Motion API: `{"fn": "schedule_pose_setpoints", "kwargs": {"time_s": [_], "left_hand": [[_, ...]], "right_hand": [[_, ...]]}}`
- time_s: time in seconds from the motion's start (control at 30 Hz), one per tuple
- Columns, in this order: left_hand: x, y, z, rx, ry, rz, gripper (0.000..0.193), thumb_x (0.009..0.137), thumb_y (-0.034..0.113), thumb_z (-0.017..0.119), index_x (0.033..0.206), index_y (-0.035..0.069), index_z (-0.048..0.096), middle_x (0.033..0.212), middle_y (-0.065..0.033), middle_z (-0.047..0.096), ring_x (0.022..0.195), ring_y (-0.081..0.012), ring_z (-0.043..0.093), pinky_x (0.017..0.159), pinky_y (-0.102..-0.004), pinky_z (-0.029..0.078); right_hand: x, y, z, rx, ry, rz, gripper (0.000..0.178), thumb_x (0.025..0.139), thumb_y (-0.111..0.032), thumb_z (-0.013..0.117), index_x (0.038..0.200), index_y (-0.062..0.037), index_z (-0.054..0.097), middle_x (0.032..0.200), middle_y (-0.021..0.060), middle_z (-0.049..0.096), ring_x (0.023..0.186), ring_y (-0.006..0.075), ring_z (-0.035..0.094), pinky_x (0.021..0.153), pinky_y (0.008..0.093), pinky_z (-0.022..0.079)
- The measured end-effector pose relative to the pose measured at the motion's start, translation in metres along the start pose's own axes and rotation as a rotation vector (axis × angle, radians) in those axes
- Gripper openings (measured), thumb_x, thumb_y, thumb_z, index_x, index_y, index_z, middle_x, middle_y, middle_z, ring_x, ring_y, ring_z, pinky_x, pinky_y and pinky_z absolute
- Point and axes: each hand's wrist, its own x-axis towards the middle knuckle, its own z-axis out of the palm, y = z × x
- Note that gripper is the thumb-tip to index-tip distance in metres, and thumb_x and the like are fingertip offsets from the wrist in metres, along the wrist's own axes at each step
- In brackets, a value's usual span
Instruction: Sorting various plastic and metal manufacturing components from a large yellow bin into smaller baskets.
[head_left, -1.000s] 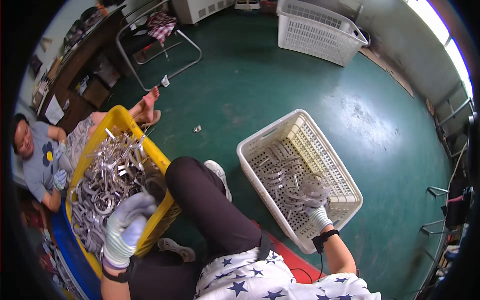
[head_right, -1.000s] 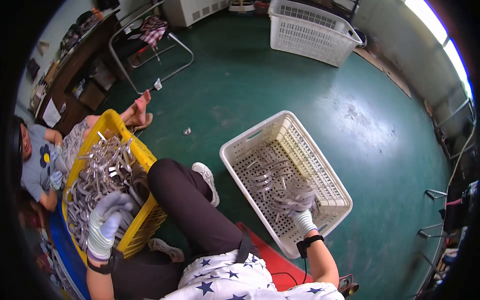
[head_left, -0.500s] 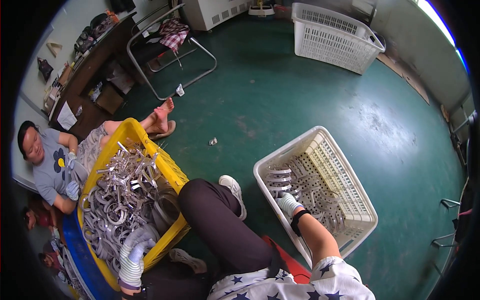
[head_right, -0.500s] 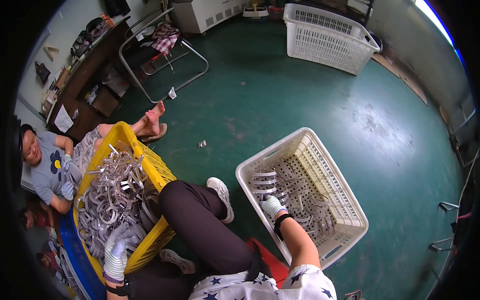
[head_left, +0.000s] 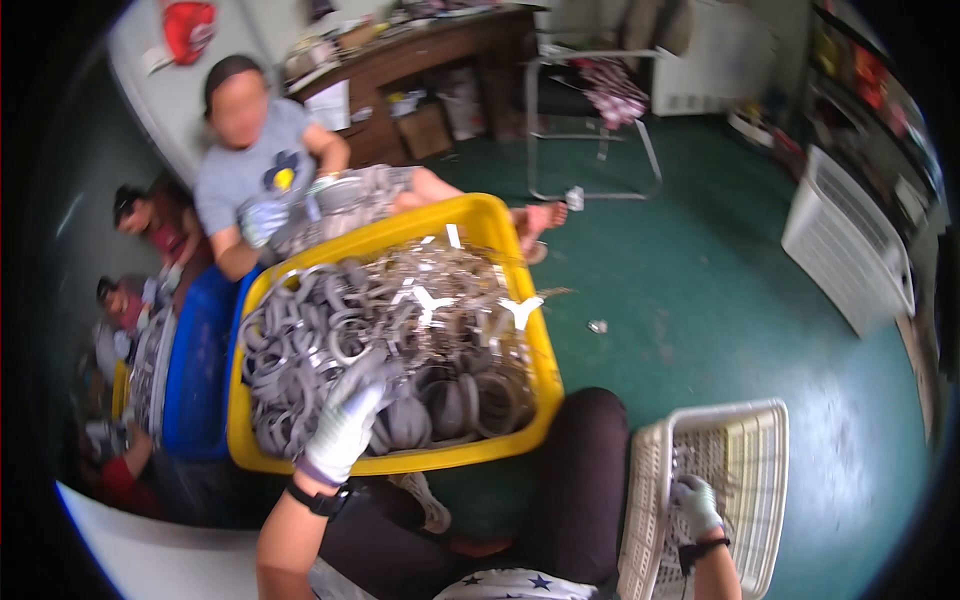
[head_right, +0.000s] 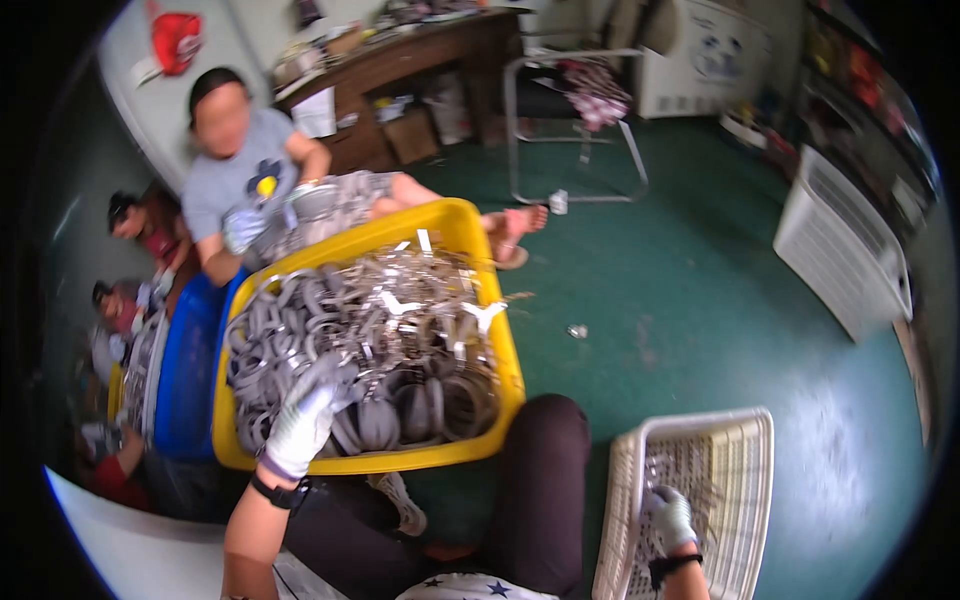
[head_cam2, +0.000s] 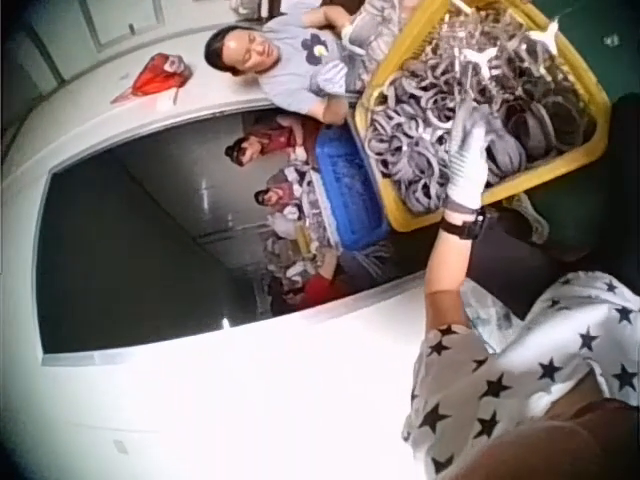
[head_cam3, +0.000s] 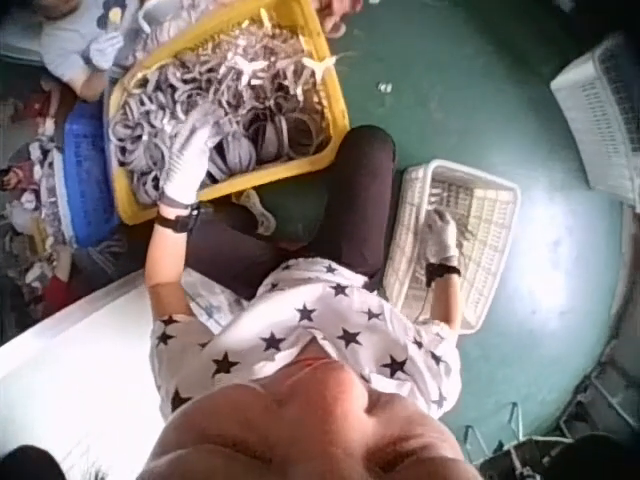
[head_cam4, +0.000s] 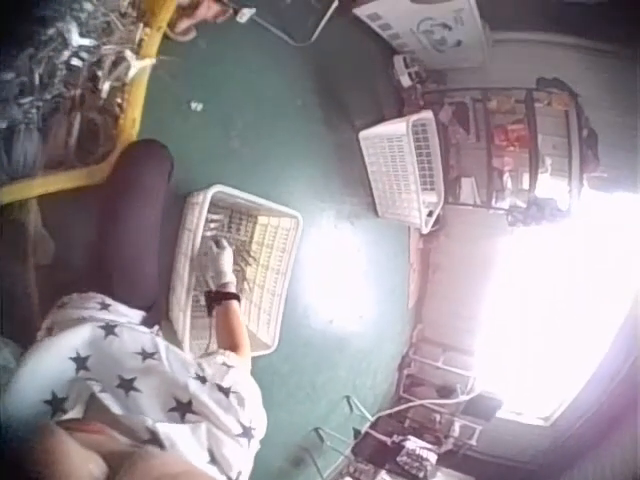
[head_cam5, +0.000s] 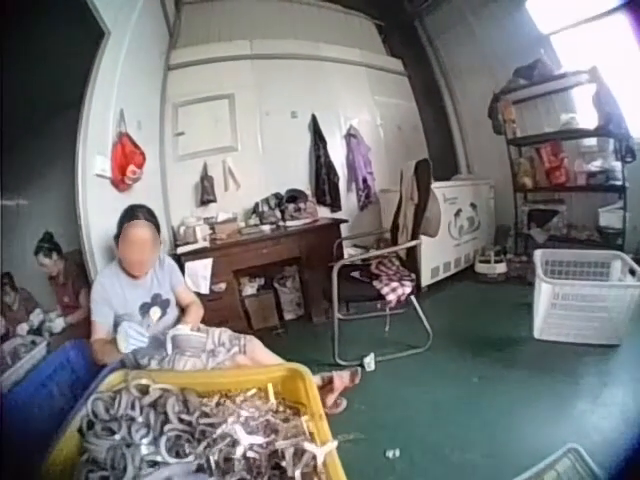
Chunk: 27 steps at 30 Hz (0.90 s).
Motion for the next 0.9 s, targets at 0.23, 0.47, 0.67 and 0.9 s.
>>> {"fn": "schedule_pose_setpoints", "kwargs": {"time_s": [0.23, 0.47, 0.67, 0.9], "left_hand": [[0.032, 0.006, -0.077, -0.541, 0.167, 0.188, 0.042, 0.096, 0.020, 0.062, 0.134, 0.004, 0.052, 0.119, -0.0103, 0.064, 0.104, -0.0259, 0.066, 0.097, -0.0380, 0.052], [0.021, -0.034, -0.141, -0.648, 0.391, 0.137, 0.023, 0.091, 0.020, 0.066, 0.113, 0.012, 0.065, 0.108, -0.0062, 0.069, 0.093, -0.0209, 0.067, 0.090, -0.0392, 0.055], [0.026, -0.041, -0.153, -0.764, 0.342, 0.167, 0.025, 0.091, 0.011, 0.067, 0.115, 0.007, 0.060, 0.106, -0.0084, 0.067, 0.094, -0.0223, 0.067, 0.086, -0.0364, 0.058], [0.011, -0.023, -0.154, -0.771, 0.328, 0.163, 0.028, 0.092, 0.009, 0.066, 0.119, 0.004, 0.059, 0.105, -0.0076, 0.065, 0.094, -0.0219, 0.066, 0.088, -0.0348, 0.057]], "right_hand": [[-0.130, -0.302, 0.128, -0.034, 0.103, -0.674, 0.033, 0.093, 0.002, 0.050, 0.125, -0.0013, 0.058, 0.112, 0.0079, 0.063, 0.090, 0.0128, 0.058, 0.081, 0.0260, 0.049], [-0.107, -0.424, 0.402, -0.838, -0.503, -1.539, 0.023, 0.090, -0.021, 0.063, 0.106, -0.0050, 0.068, 0.115, 0.0136, 0.065, 0.101, 0.0371, 0.062, 0.087, 0.0445, 0.050], [0.003, -0.410, 0.537, -1.856, -0.394, -1.078, 0.038, 0.093, -0.034, 0.051, 0.124, -0.0144, 0.063, 0.132, 0.0135, 0.058, 0.121, 0.0381, 0.056, 0.093, 0.0512, 0.051], [-0.010, -0.449, 0.509, -1.222, -0.547, -0.973, 0.023, 0.091, -0.017, 0.059, 0.105, -0.0040, 0.073, 0.088, 0.0086, 0.073, 0.082, 0.0191, 0.069, 0.077, 0.0322, 0.054]]}}
